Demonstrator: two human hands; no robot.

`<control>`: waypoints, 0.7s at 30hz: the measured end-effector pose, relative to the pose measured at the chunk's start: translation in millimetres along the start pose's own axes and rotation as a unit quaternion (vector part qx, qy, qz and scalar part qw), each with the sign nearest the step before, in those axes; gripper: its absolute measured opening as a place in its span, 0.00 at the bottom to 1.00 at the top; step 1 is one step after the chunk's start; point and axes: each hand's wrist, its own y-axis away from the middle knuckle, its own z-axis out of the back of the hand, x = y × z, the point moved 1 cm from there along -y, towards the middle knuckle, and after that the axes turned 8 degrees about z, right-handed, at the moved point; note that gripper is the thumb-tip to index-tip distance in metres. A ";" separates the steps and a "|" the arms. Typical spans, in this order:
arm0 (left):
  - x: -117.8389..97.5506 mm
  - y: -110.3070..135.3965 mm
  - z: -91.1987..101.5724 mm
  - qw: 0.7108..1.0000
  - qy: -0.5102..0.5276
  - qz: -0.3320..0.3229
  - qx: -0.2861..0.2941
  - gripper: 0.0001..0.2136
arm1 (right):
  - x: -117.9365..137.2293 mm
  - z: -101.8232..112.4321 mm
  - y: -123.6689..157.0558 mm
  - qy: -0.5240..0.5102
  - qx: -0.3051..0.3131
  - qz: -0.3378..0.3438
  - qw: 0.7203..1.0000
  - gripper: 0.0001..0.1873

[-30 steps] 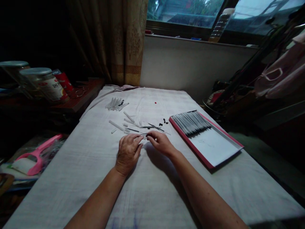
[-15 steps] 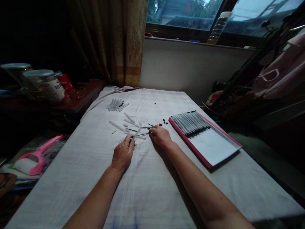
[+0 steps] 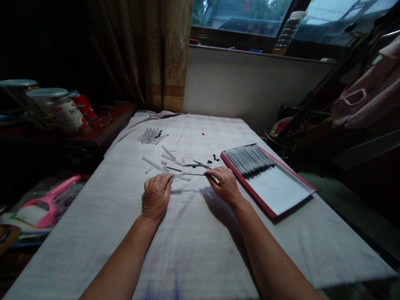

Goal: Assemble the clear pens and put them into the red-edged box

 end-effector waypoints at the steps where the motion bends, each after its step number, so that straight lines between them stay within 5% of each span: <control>1: 0.9 -0.1 0.0 1.000 -0.002 -0.002 -0.002 0.11 | -0.2 1.1 1.0 -0.001 -0.006 -0.001 1.000 0.09; 21: -4.4 -2.0 8.0 0.999 -0.025 -0.034 0.022 0.10 | -9.4 5.2 -9.4 -0.002 0.020 0.030 0.999 0.10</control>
